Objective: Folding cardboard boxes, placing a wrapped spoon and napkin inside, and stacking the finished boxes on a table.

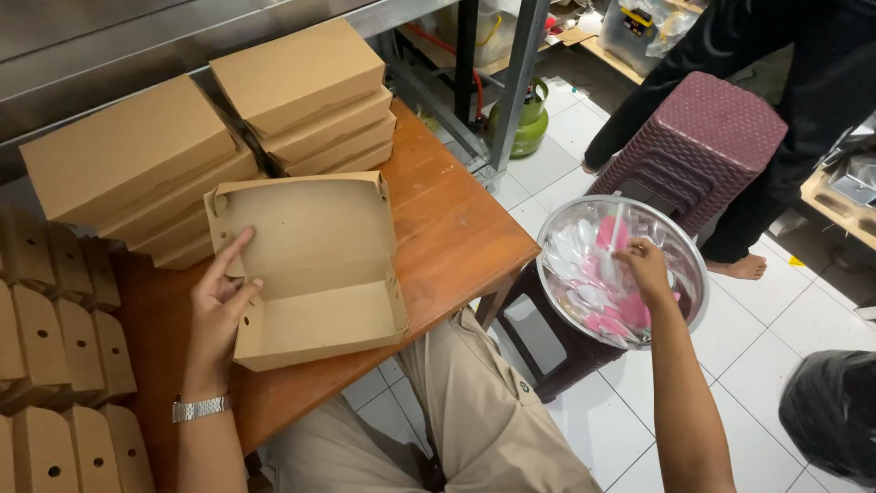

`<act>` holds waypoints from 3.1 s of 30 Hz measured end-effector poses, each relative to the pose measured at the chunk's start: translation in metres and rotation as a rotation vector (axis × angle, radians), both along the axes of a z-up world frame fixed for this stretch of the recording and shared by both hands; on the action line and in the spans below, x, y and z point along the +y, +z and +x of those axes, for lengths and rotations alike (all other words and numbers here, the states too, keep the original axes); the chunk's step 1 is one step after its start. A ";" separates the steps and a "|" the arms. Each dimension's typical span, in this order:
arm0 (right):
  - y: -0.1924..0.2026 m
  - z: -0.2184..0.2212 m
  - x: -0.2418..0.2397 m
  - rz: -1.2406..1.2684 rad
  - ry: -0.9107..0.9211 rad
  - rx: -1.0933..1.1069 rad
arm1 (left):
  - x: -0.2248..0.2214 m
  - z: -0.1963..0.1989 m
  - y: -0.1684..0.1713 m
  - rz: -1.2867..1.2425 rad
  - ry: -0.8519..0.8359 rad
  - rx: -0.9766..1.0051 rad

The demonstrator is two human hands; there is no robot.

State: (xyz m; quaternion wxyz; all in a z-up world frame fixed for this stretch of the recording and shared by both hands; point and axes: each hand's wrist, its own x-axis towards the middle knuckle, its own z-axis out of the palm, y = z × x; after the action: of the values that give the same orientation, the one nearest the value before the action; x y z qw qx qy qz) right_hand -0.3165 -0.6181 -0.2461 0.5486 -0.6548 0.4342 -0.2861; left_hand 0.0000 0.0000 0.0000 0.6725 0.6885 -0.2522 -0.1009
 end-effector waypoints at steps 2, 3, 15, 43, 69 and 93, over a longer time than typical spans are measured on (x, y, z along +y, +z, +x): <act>0.037 -0.004 0.024 -0.005 -0.001 -0.009 | 0.000 0.003 -0.004 -0.005 -0.003 0.015; 0.055 -0.005 0.037 -0.009 -0.002 -0.018 | 0.000 0.005 -0.006 -0.009 -0.005 0.029; -0.045 -0.017 -0.072 0.402 -0.358 -0.472 | -0.001 0.001 -0.002 -0.015 -0.007 0.036; 0.244 0.158 0.279 0.788 1.182 -1.248 | 0.016 0.001 -0.002 -0.051 -0.174 -0.223; 0.287 0.190 0.393 -0.892 1.071 -0.428 | 0.010 0.009 -0.022 -0.357 -0.030 0.059; 0.164 0.230 0.360 -0.536 0.725 -0.536 | 0.046 -0.072 -0.043 0.080 0.712 -0.176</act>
State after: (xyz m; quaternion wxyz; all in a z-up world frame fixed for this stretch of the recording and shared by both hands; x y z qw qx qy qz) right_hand -0.0862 -0.2585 -0.0817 0.5172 -0.7844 -0.0644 -0.3362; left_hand -0.0724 0.0459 -0.0432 0.6137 0.7648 -0.0494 0.1894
